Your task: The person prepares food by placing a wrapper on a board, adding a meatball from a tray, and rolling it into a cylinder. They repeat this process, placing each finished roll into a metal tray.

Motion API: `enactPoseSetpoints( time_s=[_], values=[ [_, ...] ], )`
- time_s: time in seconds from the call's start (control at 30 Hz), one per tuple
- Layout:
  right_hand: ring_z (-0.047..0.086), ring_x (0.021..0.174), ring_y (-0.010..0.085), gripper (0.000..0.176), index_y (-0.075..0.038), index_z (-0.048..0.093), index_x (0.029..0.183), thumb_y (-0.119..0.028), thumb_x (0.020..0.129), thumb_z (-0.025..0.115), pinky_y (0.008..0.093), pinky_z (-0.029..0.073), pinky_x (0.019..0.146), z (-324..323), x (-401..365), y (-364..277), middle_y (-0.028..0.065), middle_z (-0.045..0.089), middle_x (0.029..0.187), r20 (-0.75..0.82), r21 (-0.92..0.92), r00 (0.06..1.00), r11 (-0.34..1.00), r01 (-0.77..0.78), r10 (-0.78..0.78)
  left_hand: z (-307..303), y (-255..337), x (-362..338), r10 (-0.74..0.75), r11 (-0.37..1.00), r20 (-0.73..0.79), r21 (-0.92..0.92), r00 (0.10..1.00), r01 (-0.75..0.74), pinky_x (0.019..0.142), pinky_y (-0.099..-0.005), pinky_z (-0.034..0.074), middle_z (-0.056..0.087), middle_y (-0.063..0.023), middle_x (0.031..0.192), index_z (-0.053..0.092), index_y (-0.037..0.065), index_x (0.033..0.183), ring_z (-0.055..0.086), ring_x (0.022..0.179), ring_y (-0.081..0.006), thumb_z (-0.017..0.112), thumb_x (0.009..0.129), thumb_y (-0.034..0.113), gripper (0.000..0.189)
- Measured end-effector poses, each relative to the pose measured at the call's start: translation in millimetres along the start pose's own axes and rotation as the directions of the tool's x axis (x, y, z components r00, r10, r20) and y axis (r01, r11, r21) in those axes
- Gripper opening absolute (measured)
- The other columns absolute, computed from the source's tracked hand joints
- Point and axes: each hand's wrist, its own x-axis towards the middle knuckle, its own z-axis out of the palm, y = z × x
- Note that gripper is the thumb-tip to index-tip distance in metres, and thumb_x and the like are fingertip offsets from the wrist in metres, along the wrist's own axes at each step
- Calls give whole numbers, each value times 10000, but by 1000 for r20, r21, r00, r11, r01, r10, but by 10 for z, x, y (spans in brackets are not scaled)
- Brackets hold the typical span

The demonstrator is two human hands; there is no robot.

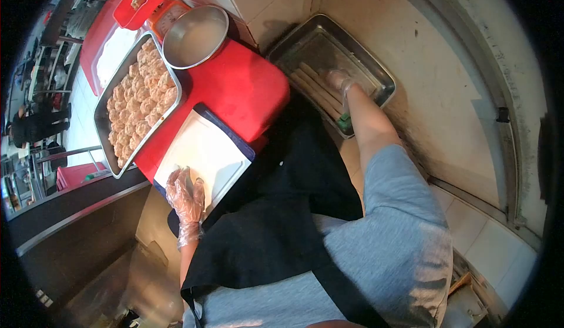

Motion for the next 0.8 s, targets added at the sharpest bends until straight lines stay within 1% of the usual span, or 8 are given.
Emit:
enactPoseSetpoints(
  time_s=[0.03,0.13,0.23,0.33,0.53,0.63,0.7,0.8],
  values=[
    [492,1295,335,450,-10,541,1331,-264,973,441,411,382,1072,116,97,123,176,522,1396,-60,72,997,996,45,-41,3,0,-2,-4,1000,-4,-5,1000,4,1020,-497,373,528,-236,1268,609,48,1223,483,1204,-396,709,817,251,465],
    [580,1178,284,417,-85,592,1295,-317,967,480,376,425,998,138,-140,204,156,603,1301,-111,-447,914,841,305,-390,-8,35,-14,-9,1000,-15,-17,1000,8,1023,-499,369,528,-235,1274,608,47,1224,482,1206,-396,705,822,244,458],
    [552,1211,305,413,-71,590,1284,-312,973,462,385,410,1024,-301,-735,-315,178,593,1295,128,-100,992,995,9,4,-12,45,-23,-13,1000,-6,-13,1000,12,1023,-499,369,533,-237,1271,600,53,1238,484,1203,-397,693,832,251,461],
    [538,1223,329,388,-58,614,1238,-297,967,473,411,395,1044,-51,-394,112,190,607,1256,-26,-194,984,967,167,-175,-12,45,-8,2,1000,-18,-18,1000,-3,1019,-499,372,537,-237,1265,597,56,1241,487,1197,-399,688,836,261,464],
    [502,1264,343,573,-60,433,1422,-365,949,539,417,375,1076,157,-687,-65,200,520,1376,130,-584,973,778,231,-191,8,-16,-42,-6,1000,-53,-5,999,5,1002,-498,387,550,-225,1259,609,65,1213,502,1169,-397,686,830,279,446],
    [523,1223,373,517,-26,588,1243,-435,930,543,439,444,993,-15,-583,-139,237,568,1287,-329,-496,892,860,115,-309,-79,-101,-95,-41,993,37,-106,998,45,1084,-523,305,462,-205,1395,568,106,1301,405,1303,-401,721,788,359,592],
    [574,1137,364,401,-46,681,1062,-409,921,588,450,451,954,-338,-905,-736,200,640,1172,-655,-450,518,835,317,-550,-202,-173,-182,24,999,138,-51,990,-17,1113,-557,245,391,-194,1459,523,135,1354,341,1358,-413,791,700,406,757],
    [650,883,286,178,-58,712,995,-200,902,660,382,505,834,-934,-1608,-1981,130,691,973,-639,-305,515,803,513,-572,-363,-107,-282,34,999,335,21,942,-44,1136,-618,155,307,-168,1528,465,194,1413,275,1411,-420,863,560,467,979]
  ],
)
